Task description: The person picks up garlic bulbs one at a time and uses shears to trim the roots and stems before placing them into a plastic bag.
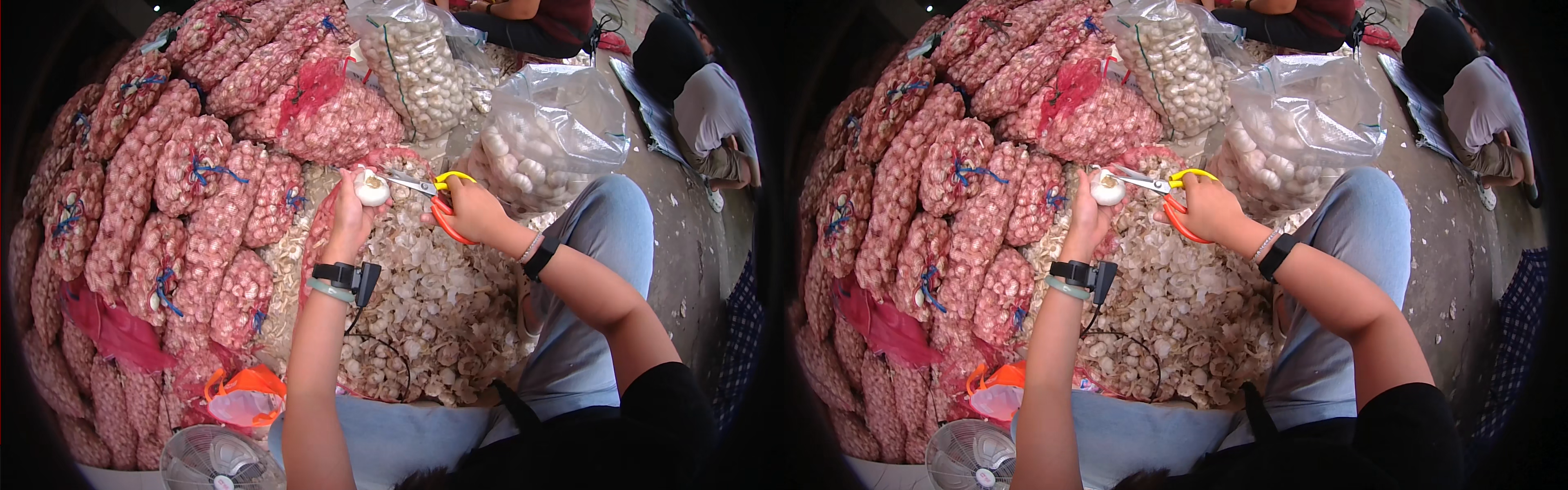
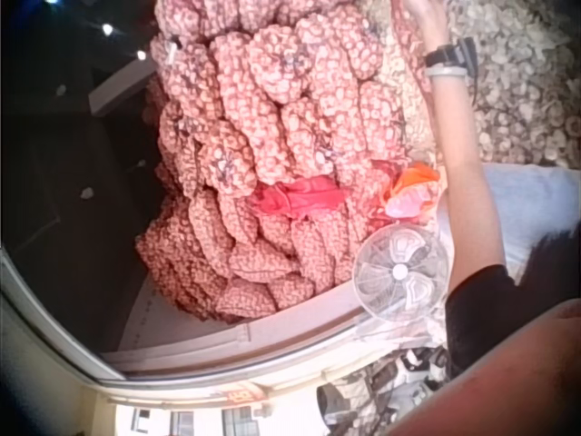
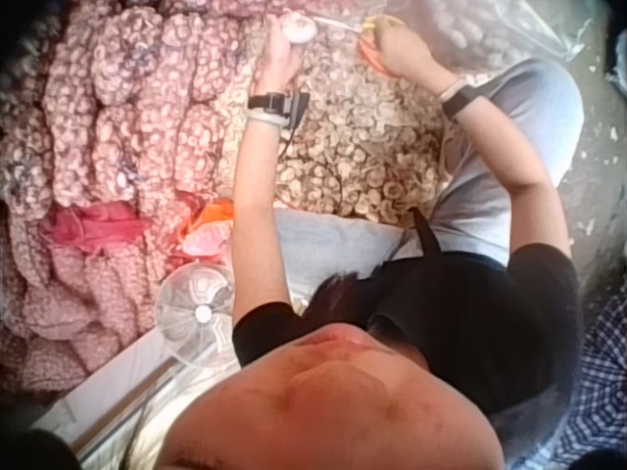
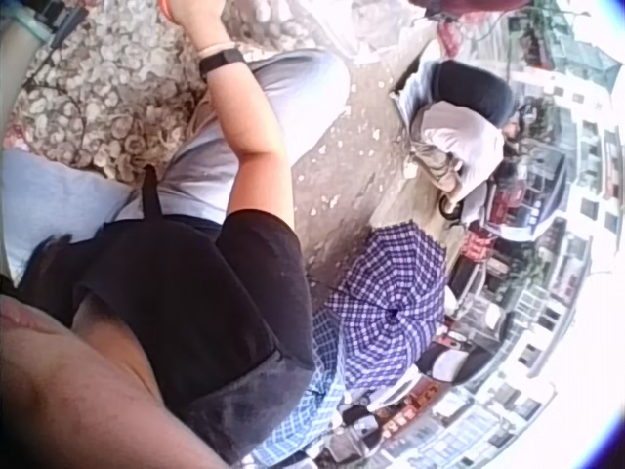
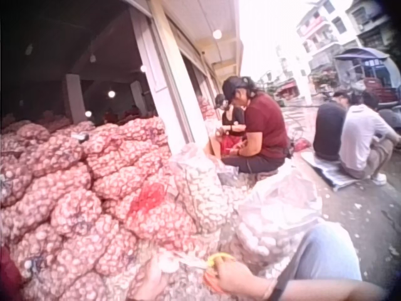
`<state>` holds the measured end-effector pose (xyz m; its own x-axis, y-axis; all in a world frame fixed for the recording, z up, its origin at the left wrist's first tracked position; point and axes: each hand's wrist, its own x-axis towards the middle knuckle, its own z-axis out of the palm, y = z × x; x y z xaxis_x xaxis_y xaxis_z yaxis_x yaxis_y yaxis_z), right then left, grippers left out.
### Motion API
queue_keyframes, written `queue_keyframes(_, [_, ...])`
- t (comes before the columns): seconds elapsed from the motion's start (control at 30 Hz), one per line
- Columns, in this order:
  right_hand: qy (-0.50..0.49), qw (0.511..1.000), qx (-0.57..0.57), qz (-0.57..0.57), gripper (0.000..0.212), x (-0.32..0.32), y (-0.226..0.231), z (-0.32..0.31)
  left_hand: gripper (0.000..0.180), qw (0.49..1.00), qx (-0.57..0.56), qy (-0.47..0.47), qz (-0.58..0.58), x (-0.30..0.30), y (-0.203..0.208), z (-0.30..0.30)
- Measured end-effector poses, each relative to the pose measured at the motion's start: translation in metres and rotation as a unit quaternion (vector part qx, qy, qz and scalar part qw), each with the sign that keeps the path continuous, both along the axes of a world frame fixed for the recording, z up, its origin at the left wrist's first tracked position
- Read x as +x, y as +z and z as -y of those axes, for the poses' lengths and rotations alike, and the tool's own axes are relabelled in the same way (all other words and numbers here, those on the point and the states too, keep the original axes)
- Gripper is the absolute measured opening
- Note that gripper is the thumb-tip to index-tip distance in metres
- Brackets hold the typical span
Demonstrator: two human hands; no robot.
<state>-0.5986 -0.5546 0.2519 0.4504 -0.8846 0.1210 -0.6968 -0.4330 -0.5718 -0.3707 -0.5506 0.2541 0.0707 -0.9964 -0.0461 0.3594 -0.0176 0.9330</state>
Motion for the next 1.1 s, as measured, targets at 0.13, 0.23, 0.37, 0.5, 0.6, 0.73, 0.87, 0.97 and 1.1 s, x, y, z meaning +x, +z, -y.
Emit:
queue_keyframes(0.13, [-0.012, 0.991, -0.133, 0.004, 0.087, 0.006, -0.022, 0.003, 0.037, 0.993, -0.045, -0.017, -0.107, -0.006, 0.002, 0.004])
queue_keyframes(0.23, [-0.030, 0.995, -0.093, -0.004, 0.089, 0.005, -0.025, 0.006, 0.042, 0.988, -0.133, -0.061, -0.039, -0.005, 0.000, -0.002])
queue_keyframes(0.37, [-0.037, 0.995, -0.093, -0.029, 0.090, 0.005, -0.025, 0.005, 0.060, 0.985, -0.154, -0.075, 0.016, -0.005, -0.004, -0.003])
queue_keyframes(0.5, [-0.025, 0.992, -0.115, -0.039, 0.091, 0.004, -0.022, 0.003, 0.068, 0.983, -0.143, -0.049, 0.109, -0.005, -0.009, 0.003])
queue_keyframes(0.6, [-0.049, 0.992, -0.098, -0.066, 0.090, 0.003, -0.016, 0.001, 0.068, 0.969, -0.164, -0.033, 0.181, -0.007, -0.011, 0.004])
queue_keyframes(0.73, [-0.035, 0.997, -0.017, -0.060, 0.077, 0.003, -0.008, 0.001, 0.064, 0.971, -0.164, -0.013, 0.174, -0.007, -0.013, 0.005])
queue_keyframes(0.87, [-0.004, 0.998, 0.036, -0.061, 0.069, 0.004, -0.007, 0.004, 0.063, 0.972, -0.154, -0.008, 0.177, -0.006, -0.012, 0.003])
queue_keyframes(0.97, [-0.008, 0.996, 0.085, 0.005, 0.072, 0.005, -0.021, 0.012, 0.063, 0.972, -0.157, -0.008, 0.174, -0.007, -0.012, 0.003])
queue_keyframes(1.1, [-0.034, 0.990, -0.135, 0.021, 0.074, 0.006, -0.025, 0.005, 0.065, 0.979, -0.152, 0.000, 0.138, -0.003, -0.012, 0.003])
